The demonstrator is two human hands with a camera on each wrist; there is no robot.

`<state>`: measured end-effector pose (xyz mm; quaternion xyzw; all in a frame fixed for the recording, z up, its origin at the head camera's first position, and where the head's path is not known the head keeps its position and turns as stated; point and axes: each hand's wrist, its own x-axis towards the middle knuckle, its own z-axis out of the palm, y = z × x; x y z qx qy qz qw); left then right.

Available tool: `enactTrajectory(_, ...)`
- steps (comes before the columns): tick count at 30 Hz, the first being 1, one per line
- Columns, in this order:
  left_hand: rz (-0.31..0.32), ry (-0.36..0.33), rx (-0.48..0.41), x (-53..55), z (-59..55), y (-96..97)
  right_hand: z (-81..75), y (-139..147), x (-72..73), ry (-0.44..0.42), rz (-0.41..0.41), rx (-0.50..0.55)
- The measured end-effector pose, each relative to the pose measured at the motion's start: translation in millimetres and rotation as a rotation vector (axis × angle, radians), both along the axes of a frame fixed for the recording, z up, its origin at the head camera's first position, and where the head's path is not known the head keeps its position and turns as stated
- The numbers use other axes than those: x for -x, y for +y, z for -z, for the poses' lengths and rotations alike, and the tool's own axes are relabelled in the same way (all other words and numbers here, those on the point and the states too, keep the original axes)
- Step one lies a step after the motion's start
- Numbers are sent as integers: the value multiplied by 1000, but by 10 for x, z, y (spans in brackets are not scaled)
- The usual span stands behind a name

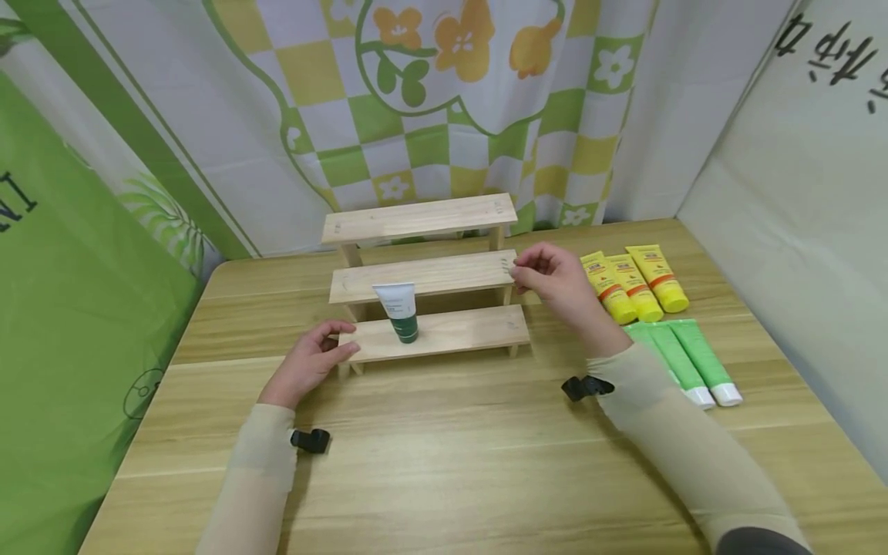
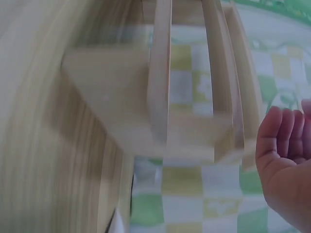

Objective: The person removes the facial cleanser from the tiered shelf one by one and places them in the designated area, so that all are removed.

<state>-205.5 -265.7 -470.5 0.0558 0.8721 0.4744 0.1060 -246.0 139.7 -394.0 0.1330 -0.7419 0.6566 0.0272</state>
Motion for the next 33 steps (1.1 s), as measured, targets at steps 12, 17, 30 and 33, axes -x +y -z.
enactTrajectory(12, 9, 27, -15, -9, 25, -11, 88, -580, -152, 0, -195, -30)
enactTrajectory(17, 7, 24, -21, -9, 30, -12, 108, -812, -155, 37, -244, 17)
enactTrajectory(30, 14, 20, -12, 2, 28, -18, 162, -1200, -120, 24, -252, 151)
enactTrajectory(33, 12, 11, -6, 4, 32, -27, 169, -1247, -126, 24, -238, 162)
